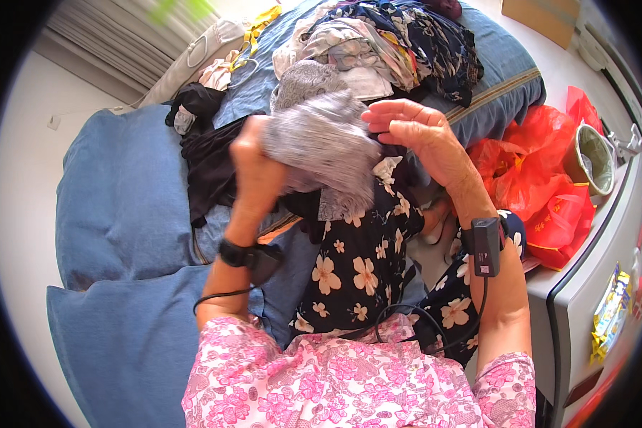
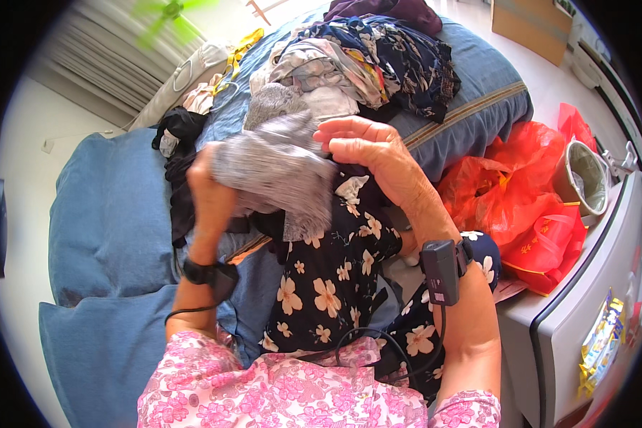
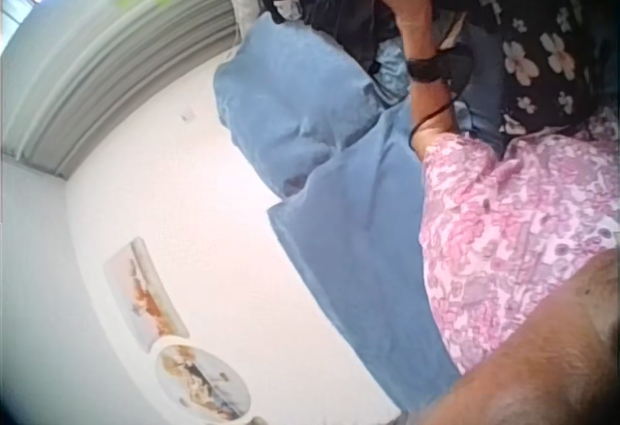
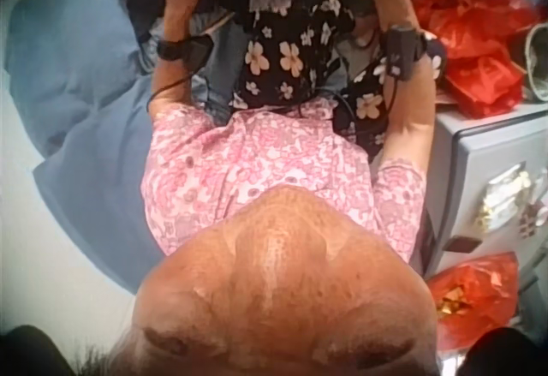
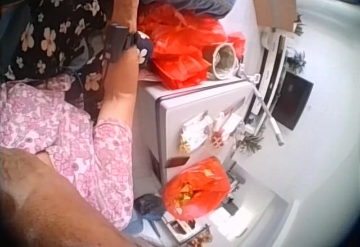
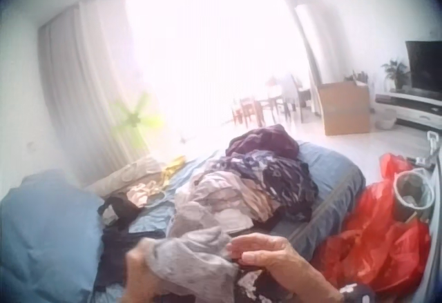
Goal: Folding various items of clothing on a bed.
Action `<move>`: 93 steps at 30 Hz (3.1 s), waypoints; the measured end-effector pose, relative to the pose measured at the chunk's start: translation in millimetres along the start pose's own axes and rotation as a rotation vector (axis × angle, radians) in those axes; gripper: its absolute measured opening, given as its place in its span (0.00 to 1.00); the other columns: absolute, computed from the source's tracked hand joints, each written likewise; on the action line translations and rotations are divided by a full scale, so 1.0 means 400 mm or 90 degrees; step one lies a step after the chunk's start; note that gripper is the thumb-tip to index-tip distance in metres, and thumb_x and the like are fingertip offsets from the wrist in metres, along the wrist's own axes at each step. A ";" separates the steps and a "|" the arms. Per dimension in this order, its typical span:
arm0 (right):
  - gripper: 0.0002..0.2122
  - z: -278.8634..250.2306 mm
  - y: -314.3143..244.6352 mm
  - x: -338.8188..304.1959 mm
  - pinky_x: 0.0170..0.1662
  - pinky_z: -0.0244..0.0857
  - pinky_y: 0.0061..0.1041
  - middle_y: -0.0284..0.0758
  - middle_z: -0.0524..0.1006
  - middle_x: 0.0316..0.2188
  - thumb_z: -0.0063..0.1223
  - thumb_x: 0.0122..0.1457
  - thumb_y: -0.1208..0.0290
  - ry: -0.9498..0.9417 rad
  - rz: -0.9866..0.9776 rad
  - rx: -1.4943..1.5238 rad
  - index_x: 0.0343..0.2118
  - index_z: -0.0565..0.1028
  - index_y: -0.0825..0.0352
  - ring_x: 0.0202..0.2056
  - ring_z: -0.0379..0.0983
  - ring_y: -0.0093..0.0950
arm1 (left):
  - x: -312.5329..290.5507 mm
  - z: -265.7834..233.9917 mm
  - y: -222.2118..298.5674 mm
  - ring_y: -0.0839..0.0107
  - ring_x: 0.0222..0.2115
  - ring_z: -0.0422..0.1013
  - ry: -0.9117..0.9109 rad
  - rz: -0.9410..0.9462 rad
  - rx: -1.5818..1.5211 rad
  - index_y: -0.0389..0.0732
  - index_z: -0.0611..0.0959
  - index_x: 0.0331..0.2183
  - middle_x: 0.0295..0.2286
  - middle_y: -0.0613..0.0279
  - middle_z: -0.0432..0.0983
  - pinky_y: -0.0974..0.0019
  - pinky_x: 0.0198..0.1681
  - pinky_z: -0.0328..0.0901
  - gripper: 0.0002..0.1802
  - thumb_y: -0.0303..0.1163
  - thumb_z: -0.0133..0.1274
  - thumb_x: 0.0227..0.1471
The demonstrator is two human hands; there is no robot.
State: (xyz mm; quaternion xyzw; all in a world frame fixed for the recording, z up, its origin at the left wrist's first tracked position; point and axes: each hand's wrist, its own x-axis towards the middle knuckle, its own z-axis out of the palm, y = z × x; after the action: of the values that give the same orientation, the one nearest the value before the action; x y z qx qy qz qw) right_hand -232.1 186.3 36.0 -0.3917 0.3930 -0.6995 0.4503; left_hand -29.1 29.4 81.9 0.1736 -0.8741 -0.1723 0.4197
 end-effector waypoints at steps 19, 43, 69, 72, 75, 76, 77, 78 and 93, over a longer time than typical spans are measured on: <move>0.12 -0.027 0.030 0.011 0.37 0.67 0.16 0.34 0.79 0.33 0.55 0.55 0.67 0.130 0.020 0.009 0.38 0.75 0.68 0.33 0.74 0.18 | 0.178 -0.382 -0.428 0.47 0.38 0.67 -0.046 -0.224 0.813 0.42 0.75 0.35 0.36 0.45 0.68 0.48 0.39 0.65 0.20 0.38 0.56 0.34; 0.11 -0.037 0.054 0.029 0.38 0.67 0.18 0.33 0.79 0.32 0.55 0.54 0.68 0.173 0.078 -0.023 0.37 0.76 0.67 0.32 0.74 0.19 | 0.120 0.137 -0.161 0.59 0.26 0.74 -0.144 0.065 0.094 0.33 0.81 0.31 0.25 0.51 0.77 0.63 0.30 0.65 0.11 0.31 0.55 0.47; 0.26 -0.013 0.080 0.050 0.54 0.58 0.25 0.43 0.67 0.50 0.59 0.45 0.75 0.145 -0.310 -0.564 0.51 0.69 0.66 0.53 0.61 0.29 | -0.030 0.079 0.153 0.57 0.30 0.74 -0.032 0.227 -0.079 0.32 0.75 0.32 0.31 0.49 0.75 0.65 0.34 0.68 0.07 0.16 0.52 0.46; 0.07 0.028 0.089 0.030 0.38 0.64 0.16 0.29 0.76 0.30 0.48 0.55 0.76 0.109 -0.090 -0.151 0.34 0.76 0.69 0.32 0.69 0.16 | -0.078 0.075 0.120 0.58 0.37 0.72 -0.059 0.108 -0.109 0.31 0.74 0.33 0.37 0.47 0.74 0.64 0.40 0.66 0.10 0.17 0.54 0.45; 0.07 0.042 0.070 0.027 0.37 0.64 0.15 0.27 0.76 0.29 0.47 0.56 0.75 0.067 -0.079 -0.032 0.33 0.76 0.70 0.32 0.68 0.14 | -0.064 0.076 0.097 0.59 0.45 0.68 -0.054 0.121 -0.036 0.30 0.72 0.40 0.44 0.46 0.69 0.61 0.48 0.62 0.19 0.21 0.57 0.44; 0.07 0.045 0.068 0.026 0.37 0.64 0.15 0.28 0.76 0.29 0.47 0.56 0.75 0.033 -0.070 0.000 0.33 0.76 0.70 0.33 0.69 0.14 | -0.062 0.079 0.091 0.60 0.50 0.63 -0.086 0.076 -0.039 0.31 0.67 0.48 0.49 0.45 0.64 0.60 0.53 0.57 0.33 0.26 0.62 0.39; 0.07 0.047 0.069 0.024 0.37 0.64 0.15 0.28 0.76 0.29 0.47 0.56 0.75 0.034 -0.070 0.001 0.33 0.76 0.70 0.33 0.69 0.14 | -0.059 0.087 0.090 0.60 0.50 0.63 -0.087 0.076 -0.038 0.31 0.67 0.48 0.49 0.45 0.64 0.60 0.53 0.57 0.33 0.26 0.62 0.39; 0.08 0.047 0.071 0.022 0.38 0.65 0.15 0.29 0.76 0.31 0.48 0.55 0.72 -0.001 -0.047 0.016 0.35 0.75 0.70 0.33 0.70 0.15 | -0.057 0.102 0.092 0.60 0.51 0.63 -0.139 0.050 -0.072 0.31 0.65 0.50 0.50 0.45 0.63 0.61 0.53 0.57 0.38 0.27 0.64 0.36; 0.09 -0.014 0.046 0.030 0.40 0.69 0.21 0.36 0.78 0.36 0.50 0.55 0.78 0.151 -0.052 -0.023 0.39 0.74 0.69 0.38 0.74 0.22 | 0.043 -0.105 -0.026 0.69 0.29 0.73 0.020 -0.042 0.145 0.35 0.79 0.36 0.28 0.57 0.78 0.66 0.36 0.67 0.12 0.24 0.55 0.44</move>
State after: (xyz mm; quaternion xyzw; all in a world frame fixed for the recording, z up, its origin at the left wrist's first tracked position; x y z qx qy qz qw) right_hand -234.7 170.9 19.7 -0.3301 0.4397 -0.7516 0.3645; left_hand -4.1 6.0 113.7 0.2516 -0.8752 -0.0827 0.4048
